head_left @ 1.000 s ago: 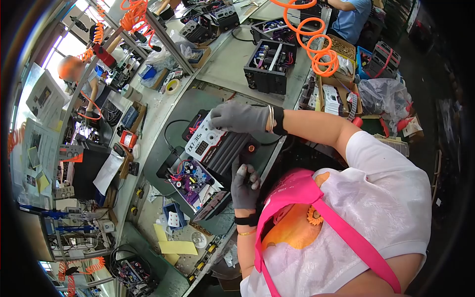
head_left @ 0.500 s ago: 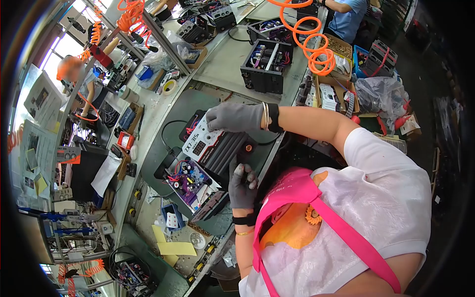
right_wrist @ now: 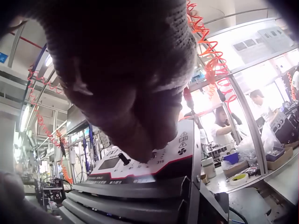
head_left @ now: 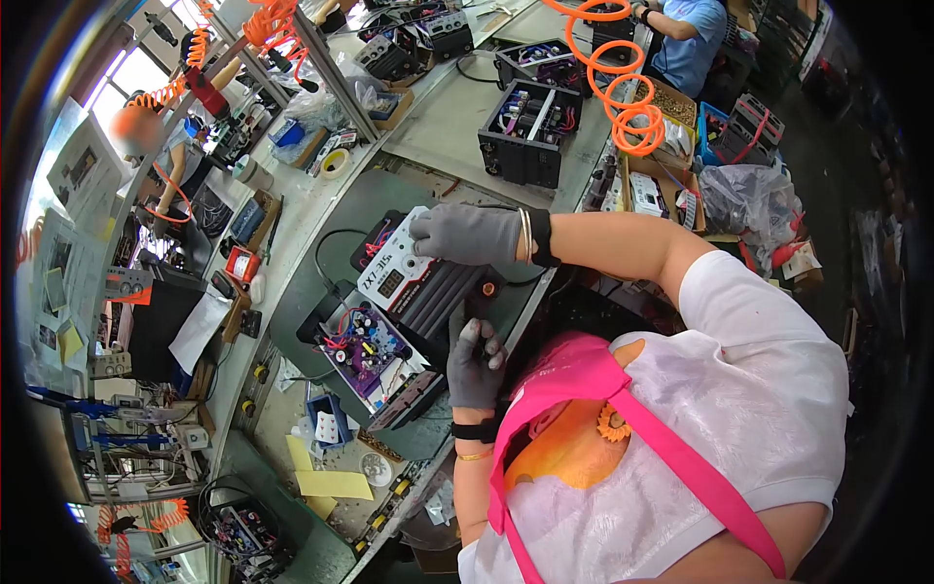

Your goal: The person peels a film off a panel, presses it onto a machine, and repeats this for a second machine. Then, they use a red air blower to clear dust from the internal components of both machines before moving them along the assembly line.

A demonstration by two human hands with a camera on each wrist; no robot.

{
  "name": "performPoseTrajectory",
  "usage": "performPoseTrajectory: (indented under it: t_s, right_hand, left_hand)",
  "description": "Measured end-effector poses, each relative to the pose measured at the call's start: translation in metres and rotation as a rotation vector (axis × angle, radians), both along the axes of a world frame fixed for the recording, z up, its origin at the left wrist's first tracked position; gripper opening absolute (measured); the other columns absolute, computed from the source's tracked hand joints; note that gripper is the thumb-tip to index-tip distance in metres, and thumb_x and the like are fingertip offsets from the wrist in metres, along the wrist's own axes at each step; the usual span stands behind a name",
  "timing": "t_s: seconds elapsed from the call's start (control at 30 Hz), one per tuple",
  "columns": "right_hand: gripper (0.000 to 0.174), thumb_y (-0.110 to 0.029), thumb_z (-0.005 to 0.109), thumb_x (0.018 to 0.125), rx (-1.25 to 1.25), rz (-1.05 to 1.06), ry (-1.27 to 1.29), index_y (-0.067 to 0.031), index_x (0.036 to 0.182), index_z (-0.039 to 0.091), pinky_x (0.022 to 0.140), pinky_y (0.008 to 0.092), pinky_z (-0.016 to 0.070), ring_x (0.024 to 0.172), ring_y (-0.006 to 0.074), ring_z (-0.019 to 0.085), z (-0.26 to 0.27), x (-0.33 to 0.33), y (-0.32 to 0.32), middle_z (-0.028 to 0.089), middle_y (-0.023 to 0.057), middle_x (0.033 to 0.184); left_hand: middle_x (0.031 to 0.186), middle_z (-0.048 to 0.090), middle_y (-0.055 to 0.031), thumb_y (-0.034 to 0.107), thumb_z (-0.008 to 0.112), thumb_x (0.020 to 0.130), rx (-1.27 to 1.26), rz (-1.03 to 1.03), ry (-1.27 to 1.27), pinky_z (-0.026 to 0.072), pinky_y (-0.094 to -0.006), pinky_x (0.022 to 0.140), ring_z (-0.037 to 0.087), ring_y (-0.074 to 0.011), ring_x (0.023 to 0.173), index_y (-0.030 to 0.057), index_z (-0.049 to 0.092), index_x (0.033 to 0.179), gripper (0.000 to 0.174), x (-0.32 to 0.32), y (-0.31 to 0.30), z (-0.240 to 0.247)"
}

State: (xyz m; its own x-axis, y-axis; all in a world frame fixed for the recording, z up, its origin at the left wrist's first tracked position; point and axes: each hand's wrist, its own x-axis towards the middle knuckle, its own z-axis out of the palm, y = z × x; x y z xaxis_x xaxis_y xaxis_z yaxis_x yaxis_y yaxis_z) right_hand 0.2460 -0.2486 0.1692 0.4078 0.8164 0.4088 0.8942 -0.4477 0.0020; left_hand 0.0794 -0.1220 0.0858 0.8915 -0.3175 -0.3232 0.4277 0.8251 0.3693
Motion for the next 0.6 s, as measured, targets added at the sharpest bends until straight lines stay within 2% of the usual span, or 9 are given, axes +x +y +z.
performPoseTrajectory:
  t_s: [0.1,0.17,0.3,0.37,0.43,0.5,0.53,0.57,0.6]
  right_hand:
    - [0.014,-0.017,0.055,0.078,-0.082,0.085,-0.139,-0.0067,0.08,0.064,0.073,0.0369,0.0494,0.084,0.0277,0.06,-0.008,0.0,0.003,0.056,0.0103,0.086]
    - [0.013,-0.016,0.054,0.078,-0.047,0.07,-0.111,-0.007,0.08,0.063,0.073,0.0367,0.0494,0.084,0.0272,0.06,-0.011,0.002,0.003,0.055,0.0101,0.085]
    - [0.013,-0.015,0.056,0.078,0.012,0.079,-0.086,-0.0076,0.085,0.064,0.073,0.0369,0.0492,0.084,0.0278,0.06,-0.007,0.002,0.001,0.055,0.0104,0.088]
    - [0.015,-0.013,0.059,0.076,0.144,0.025,0.09,-0.0076,0.088,0.064,0.073,0.0383,0.049,0.084,0.0293,0.06,-0.002,-0.007,-0.002,0.055,0.0107,0.092]
    - [0.027,-0.014,0.068,0.068,0.342,0.021,0.344,-0.0075,0.094,0.064,0.072,0.0403,0.0483,0.084,0.0316,0.06,0.022,-0.031,-0.011,0.059,0.0119,0.095]
    - [0.032,-0.015,0.071,0.065,0.15,0.13,0.688,-0.0066,0.094,0.063,0.071,0.0402,0.0481,0.083,0.0314,0.061,0.013,-0.051,-0.011,0.06,0.012,0.092]
    - [0.034,-0.016,0.073,0.063,0.055,0.182,0.851,-0.0062,0.094,0.062,0.07,0.0402,0.0479,0.083,0.0313,0.061,0.011,-0.059,-0.011,0.061,0.0121,0.09]
    - [0.035,-0.017,0.073,0.062,-0.026,0.196,0.882,-0.0057,0.093,0.061,0.069,0.0398,0.0477,0.082,0.0308,0.061,0.011,-0.07,-0.01,0.062,0.0118,0.088]
    - [0.036,-0.018,0.074,0.06,-0.108,0.21,0.91,-0.0053,0.092,0.061,0.068,0.0394,0.0475,0.081,0.0303,0.062,0.011,-0.081,-0.008,0.062,0.0115,0.085]
  left_hand:
    - [0.078,0.049,-0.0009,0.017,0.057,0.09,0.016,-0.019,-0.035,0.0354,-0.0193,0.045,0.044,-0.0106,0.064,0.0117,0.05,0.107,0.019,0.001,-0.002,0.004]
    - [0.077,0.046,-0.0006,0.018,0.057,0.09,0.026,-0.03,-0.047,0.0348,-0.0189,0.044,0.043,-0.0104,0.063,0.0125,0.049,0.109,0.021,0.001,-0.002,0.008]
    - [0.076,0.042,0.0002,0.036,0.052,0.092,0.057,0.009,0.007,0.0334,-0.019,0.043,0.04,-0.01,0.061,0.0134,0.048,0.113,0.031,0.003,-0.005,0.012]
    - [0.075,0.04,0.0008,0.048,0.049,0.091,0.077,0.015,0.012,0.0331,-0.0195,0.043,0.039,-0.01,0.06,0.0133,0.048,0.112,0.04,0.002,-0.004,0.024]
    - [0.075,0.044,-0.0002,0.057,0.042,0.09,0.083,-0.008,-0.002,0.0333,-0.0201,0.044,0.041,-0.0105,0.059,0.0126,0.044,0.124,0.056,0.007,0.001,0.019]
    - [0.075,0.044,-0.0009,0.064,0.035,0.089,0.154,0.014,0.028,0.0315,-0.0201,0.044,0.04,-0.0104,0.057,0.0106,0.042,0.128,0.067,0.007,-0.002,0.017]
    - [0.082,0.051,-0.0033,0.056,0.04,0.092,0.054,-0.005,-0.05,0.0418,-0.0243,0.052,0.05,-0.015,0.064,0.0062,0.04,0.127,0.061,0.005,0.005,0.007]
    - [0.088,0.054,-0.0049,0.051,0.042,0.093,0.804,0.202,-0.49,0.0453,-0.0275,0.061,0.054,-0.0179,0.071,0.0041,0.04,0.126,0.057,0.005,0.003,-0.014]
    - [0.092,0.056,-0.0061,0.046,0.044,0.094,1.157,0.227,-0.722,0.0467,-0.0299,0.068,0.057,-0.0198,0.077,0.0028,0.039,0.125,0.054,0.006,0.002,-0.019]
